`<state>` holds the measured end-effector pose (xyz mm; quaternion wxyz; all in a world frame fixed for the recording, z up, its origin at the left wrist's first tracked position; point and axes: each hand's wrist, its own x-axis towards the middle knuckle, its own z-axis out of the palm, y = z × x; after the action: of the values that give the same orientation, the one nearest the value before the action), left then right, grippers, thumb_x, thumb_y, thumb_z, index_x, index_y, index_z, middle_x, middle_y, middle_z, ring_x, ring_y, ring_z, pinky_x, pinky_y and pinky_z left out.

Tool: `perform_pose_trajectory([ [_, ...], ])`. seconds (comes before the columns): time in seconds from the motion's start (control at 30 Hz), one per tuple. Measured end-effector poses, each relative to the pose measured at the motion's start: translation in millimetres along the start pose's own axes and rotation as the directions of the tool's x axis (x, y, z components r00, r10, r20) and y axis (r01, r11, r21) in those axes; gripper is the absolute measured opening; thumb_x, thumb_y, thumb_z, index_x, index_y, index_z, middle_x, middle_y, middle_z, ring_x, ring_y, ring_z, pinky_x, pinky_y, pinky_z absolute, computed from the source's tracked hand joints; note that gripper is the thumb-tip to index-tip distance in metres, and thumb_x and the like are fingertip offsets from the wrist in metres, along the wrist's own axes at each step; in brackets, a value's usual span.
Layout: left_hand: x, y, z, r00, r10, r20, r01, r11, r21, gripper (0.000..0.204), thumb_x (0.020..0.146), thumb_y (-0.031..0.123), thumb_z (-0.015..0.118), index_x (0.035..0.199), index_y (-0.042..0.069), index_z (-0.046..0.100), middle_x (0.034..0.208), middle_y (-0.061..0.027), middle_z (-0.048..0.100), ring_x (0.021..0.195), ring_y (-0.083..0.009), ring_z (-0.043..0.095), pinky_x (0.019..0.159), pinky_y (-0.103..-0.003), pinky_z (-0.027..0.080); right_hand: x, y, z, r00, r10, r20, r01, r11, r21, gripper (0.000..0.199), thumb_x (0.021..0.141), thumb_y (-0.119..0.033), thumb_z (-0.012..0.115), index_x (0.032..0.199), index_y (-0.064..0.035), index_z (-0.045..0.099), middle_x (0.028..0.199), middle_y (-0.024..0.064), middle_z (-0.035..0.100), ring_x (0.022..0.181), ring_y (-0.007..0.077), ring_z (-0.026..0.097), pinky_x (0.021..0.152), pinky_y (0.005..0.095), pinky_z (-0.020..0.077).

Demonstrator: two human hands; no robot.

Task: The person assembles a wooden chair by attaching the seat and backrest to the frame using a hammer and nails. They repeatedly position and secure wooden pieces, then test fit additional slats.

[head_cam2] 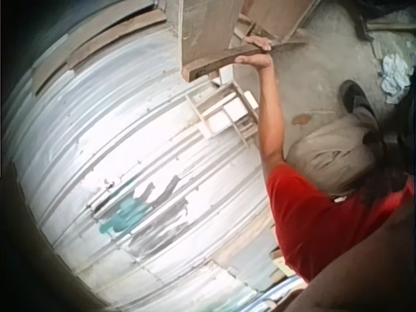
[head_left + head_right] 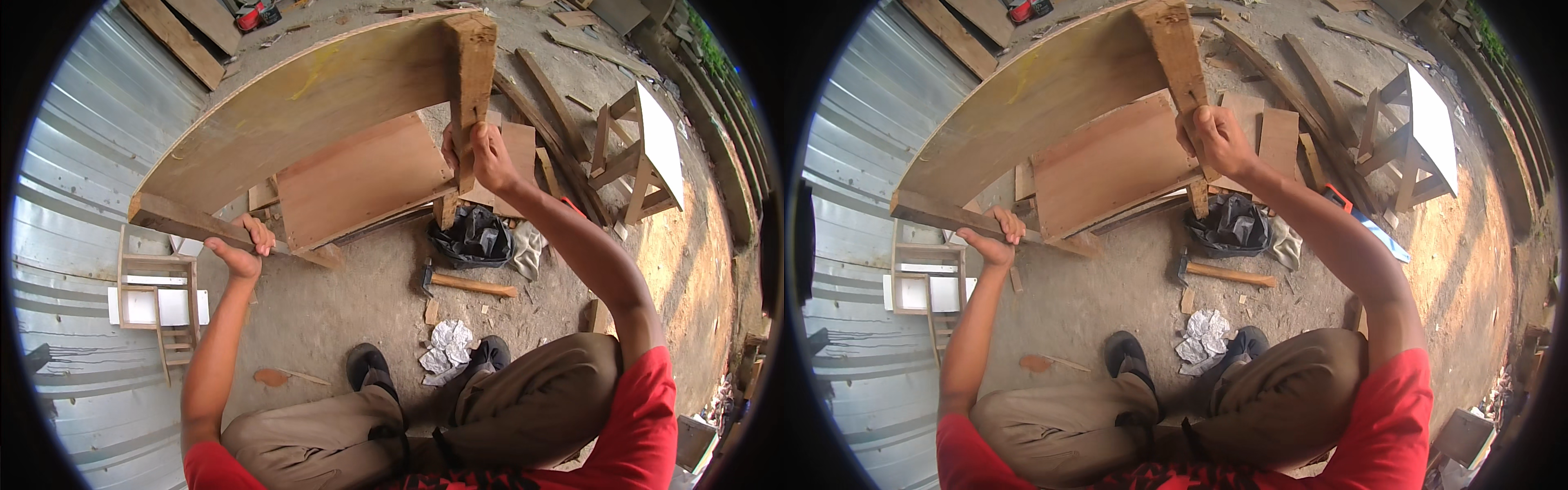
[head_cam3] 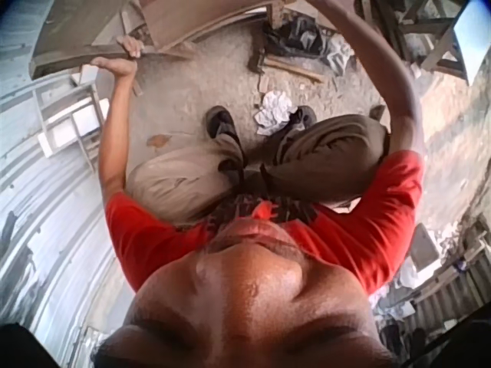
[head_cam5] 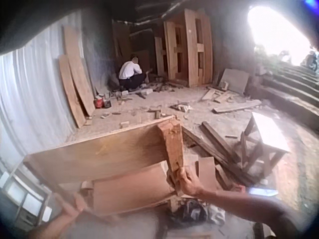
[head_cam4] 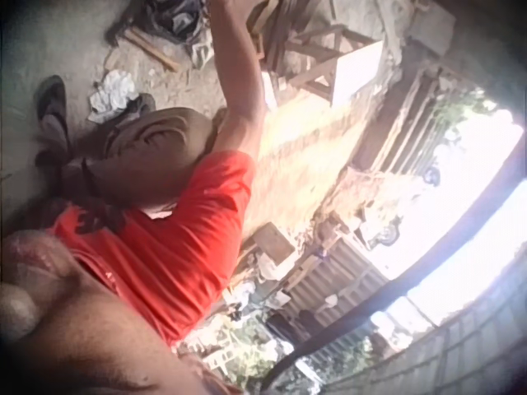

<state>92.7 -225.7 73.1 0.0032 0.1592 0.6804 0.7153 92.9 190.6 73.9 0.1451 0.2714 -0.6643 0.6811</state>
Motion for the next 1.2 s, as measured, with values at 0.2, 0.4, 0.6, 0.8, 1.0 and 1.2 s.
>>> perform_pose_trajectory([
  [0.2,-13.2,-9.5,0.1,0.999,-0.003,0.049,0.003,1.000,0.007,0.094,0.056,0.104,0.015,0.064,0.012,0.036,0.050,0.0002,0.036,0.043,-0.0130,0.036,0.050,-0.029,0.036,-18.8,6.1,13.8,0.982,-0.013,-0.191,-0.010,0.993,-0.117,0.072,0.097,-0.067,0.032,0.061,-0.0049,0.039,0.054,0.0046,0.047,0.049,0.0126,0.044,0.045,0.0277,0.0338],
  [0.4,-4.6,-7.2,1.4,0.997,-0.017,0.075,0.017,1.000,-0.001,0.093,0.057,0.104,0.016,0.064,0.013,0.036,0.047,0.0017,0.035,0.041,-0.0120,0.036,0.048,-0.027,0.036,-13.3,-1.0,18.0,0.955,0.046,-0.293,-0.104,0.977,-0.185,0.079,0.096,-0.071,0.026,0.061,-0.0029,0.048,0.053,0.0056,0.050,0.048,0.0135,0.047,0.046,0.0286,0.0372],
  [0.6,-0.6,-7.3,-7.3,0.994,-0.030,0.104,0.031,0.999,-0.008,0.093,0.057,0.103,0.020,0.065,0.012,0.039,0.051,0.0011,0.039,0.045,-0.0121,0.041,0.053,-0.027,0.040,-7.6,4.9,13.1,0.958,0.082,-0.276,-0.152,0.959,-0.240,0.085,0.093,-0.075,0.021,0.071,0.0008,0.052,0.056,0.0052,0.049,0.052,0.0145,0.048,0.050,0.0287,0.0379],
  [0.8,-25.6,-16.0,-1.1,0.996,0.051,0.071,-0.051,0.999,-0.005,0.094,0.059,0.101,0.025,0.069,0.010,0.045,0.055,-0.0004,0.047,0.054,-0.0128,0.051,0.061,-0.029,0.046,-43.3,2.0,7.1,0.993,0.100,-0.068,-0.118,0.924,-0.364,0.084,0.090,-0.079,0.024,0.083,0.0009,0.051,0.068,0.0082,0.055,0.064,0.0161,0.054,0.061,0.0292,0.0426],
  [1.0,-30.0,-12.5,11.3,0.999,0.038,-0.031,-0.035,0.996,0.086,0.097,0.056,0.103,0.019,0.070,0.010,0.042,0.058,-0.0018,0.046,0.053,-0.0142,0.050,0.061,-0.030,0.046,-58.5,20.0,-8.5,0.989,0.138,-0.054,-0.148,0.941,-0.305,0.079,0.092,-0.075,0.031,0.084,0.0015,0.051,0.071,0.0085,0.056,0.068,0.0155,0.054,0.065,0.0298,0.0437],
  [1.2,-46.4,-17.0,11.7,0.998,0.059,0.015,-0.060,0.995,0.081,0.096,0.056,0.102,0.025,0.072,0.009,0.042,0.057,-0.0024,0.048,0.052,-0.0138,0.050,0.060,-0.029,0.047,-72.2,21.4,1.7,0.998,0.006,-0.063,-0.016,0.985,-0.173,0.038,0.094,-0.038,0.062,0.086,-0.0028,0.050,0.077,0.0053,0.056,0.069,0.0127,0.052,0.062,0.0283,0.0418],
])
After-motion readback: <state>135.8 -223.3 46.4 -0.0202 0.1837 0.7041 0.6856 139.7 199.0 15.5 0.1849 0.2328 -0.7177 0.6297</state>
